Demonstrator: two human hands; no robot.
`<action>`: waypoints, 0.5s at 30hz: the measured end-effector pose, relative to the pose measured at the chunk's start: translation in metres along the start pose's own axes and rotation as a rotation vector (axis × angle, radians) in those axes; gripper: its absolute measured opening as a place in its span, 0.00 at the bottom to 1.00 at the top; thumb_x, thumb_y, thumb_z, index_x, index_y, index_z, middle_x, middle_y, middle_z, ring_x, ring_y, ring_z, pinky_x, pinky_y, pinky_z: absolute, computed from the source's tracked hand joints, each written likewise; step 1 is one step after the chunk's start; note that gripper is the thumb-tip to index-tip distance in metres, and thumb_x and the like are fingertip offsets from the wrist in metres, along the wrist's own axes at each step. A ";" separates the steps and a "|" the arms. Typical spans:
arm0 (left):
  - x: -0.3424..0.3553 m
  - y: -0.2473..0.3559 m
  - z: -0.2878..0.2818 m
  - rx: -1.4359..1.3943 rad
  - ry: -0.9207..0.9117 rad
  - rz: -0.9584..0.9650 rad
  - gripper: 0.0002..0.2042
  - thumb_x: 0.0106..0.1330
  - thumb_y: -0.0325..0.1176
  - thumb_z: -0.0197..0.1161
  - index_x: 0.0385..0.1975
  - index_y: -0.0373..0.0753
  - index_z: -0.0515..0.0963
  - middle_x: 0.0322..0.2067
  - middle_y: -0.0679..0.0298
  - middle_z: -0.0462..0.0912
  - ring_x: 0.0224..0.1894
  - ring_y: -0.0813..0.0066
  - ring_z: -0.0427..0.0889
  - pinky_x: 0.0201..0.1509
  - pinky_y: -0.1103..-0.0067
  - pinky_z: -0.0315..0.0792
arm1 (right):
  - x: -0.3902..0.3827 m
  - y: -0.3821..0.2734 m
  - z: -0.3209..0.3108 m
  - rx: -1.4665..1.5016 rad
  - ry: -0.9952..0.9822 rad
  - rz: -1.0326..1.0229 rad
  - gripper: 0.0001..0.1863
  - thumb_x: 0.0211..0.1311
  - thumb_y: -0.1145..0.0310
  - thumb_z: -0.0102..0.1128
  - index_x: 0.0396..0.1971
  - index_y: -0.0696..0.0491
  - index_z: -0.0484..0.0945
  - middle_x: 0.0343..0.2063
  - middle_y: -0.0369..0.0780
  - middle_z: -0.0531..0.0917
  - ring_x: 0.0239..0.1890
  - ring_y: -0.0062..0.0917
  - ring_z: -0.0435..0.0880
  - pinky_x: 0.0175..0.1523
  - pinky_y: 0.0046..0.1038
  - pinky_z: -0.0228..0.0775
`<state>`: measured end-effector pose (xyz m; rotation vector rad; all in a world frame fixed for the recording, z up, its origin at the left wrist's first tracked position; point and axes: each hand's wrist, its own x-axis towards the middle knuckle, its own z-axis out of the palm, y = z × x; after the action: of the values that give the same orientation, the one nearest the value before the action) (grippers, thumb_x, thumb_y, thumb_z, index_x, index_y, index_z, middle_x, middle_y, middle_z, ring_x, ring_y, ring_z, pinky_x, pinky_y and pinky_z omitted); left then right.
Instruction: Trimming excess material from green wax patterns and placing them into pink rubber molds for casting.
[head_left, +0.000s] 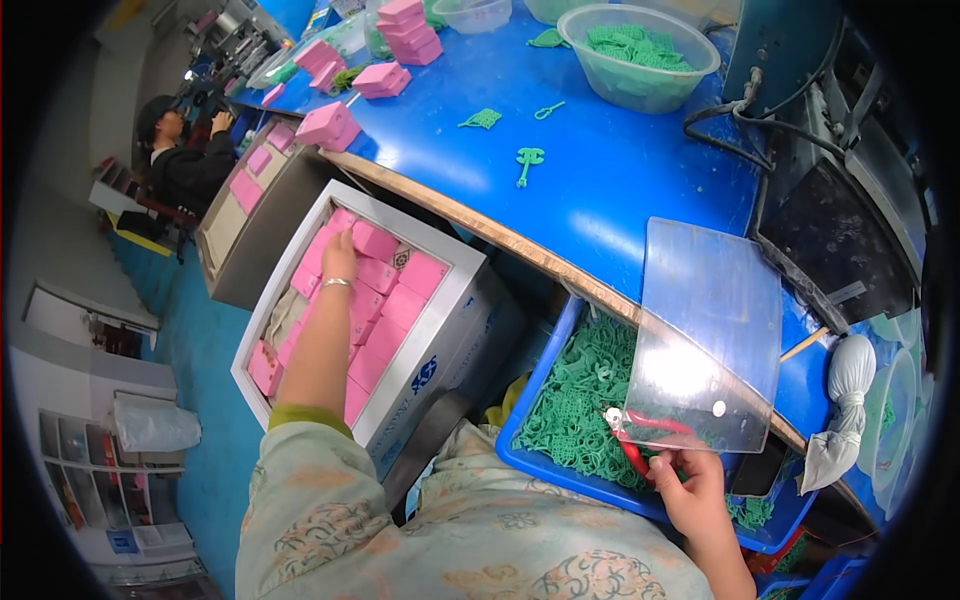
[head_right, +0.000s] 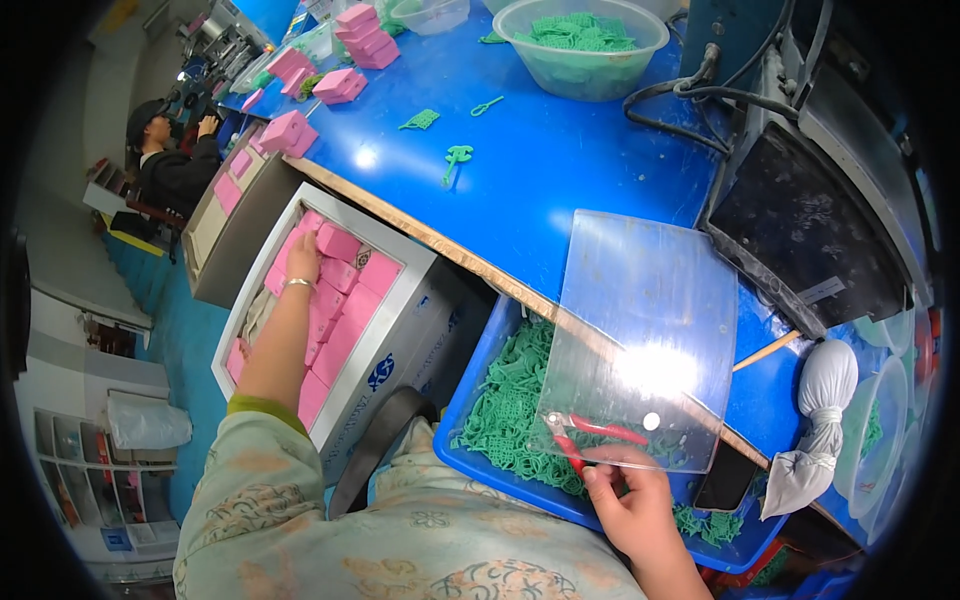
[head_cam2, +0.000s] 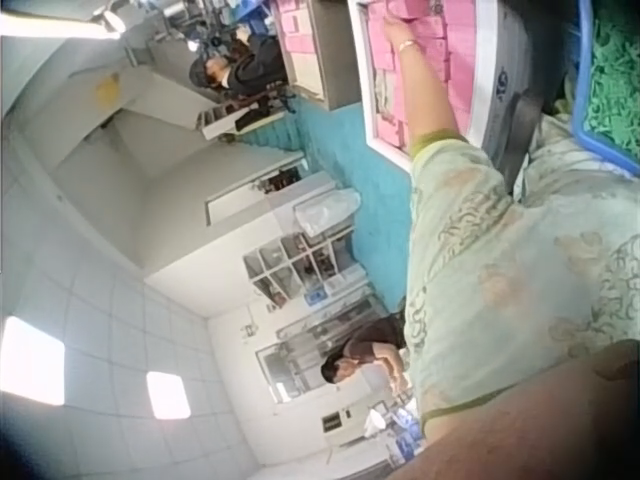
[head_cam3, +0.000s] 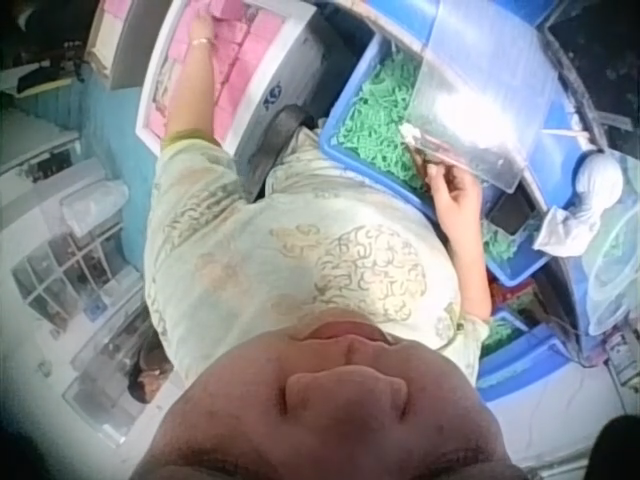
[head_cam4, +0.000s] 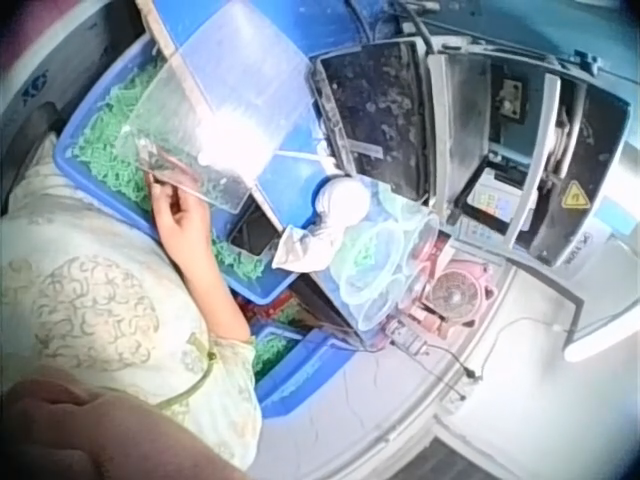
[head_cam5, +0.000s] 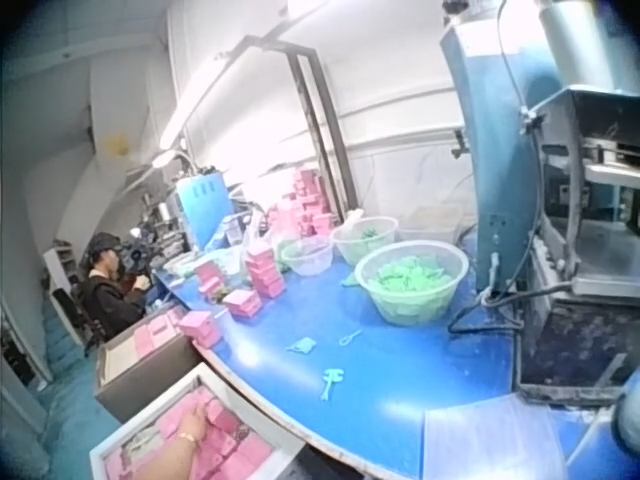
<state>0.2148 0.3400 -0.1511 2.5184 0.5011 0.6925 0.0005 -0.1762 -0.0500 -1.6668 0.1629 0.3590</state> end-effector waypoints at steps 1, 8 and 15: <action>0.006 0.007 -0.001 -0.157 -0.099 -0.235 0.21 0.60 0.42 0.56 0.42 0.27 0.73 0.38 0.43 0.77 0.45 0.50 0.74 0.49 0.67 0.67 | 0.000 0.000 -0.001 -0.030 -0.017 0.002 0.08 0.54 0.74 0.59 0.34 0.58 0.77 0.21 0.32 0.74 0.22 0.11 0.69 0.26 0.15 0.59; -0.025 0.056 0.003 0.228 -0.101 0.006 0.23 0.57 0.37 0.60 0.48 0.27 0.69 0.45 0.45 0.74 0.48 0.50 0.72 0.54 0.68 0.65 | -0.002 -0.002 0.001 -0.263 -0.040 -0.152 0.07 0.53 0.76 0.58 0.33 0.58 0.77 0.18 0.33 0.73 0.18 0.12 0.68 0.23 0.16 0.58; -0.058 0.063 -0.021 -0.032 0.210 0.090 0.19 0.62 0.36 0.54 0.47 0.27 0.68 0.46 0.45 0.72 0.52 0.51 0.68 0.57 0.67 0.60 | -0.002 0.000 0.006 -0.395 -0.042 -0.372 0.06 0.51 0.75 0.60 0.30 0.57 0.76 0.18 0.36 0.74 0.17 0.18 0.72 0.22 0.19 0.62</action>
<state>0.1700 0.2692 -0.1237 2.4635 0.4466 0.9982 -0.0025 -0.1704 -0.0493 -2.0300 -0.2648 0.1468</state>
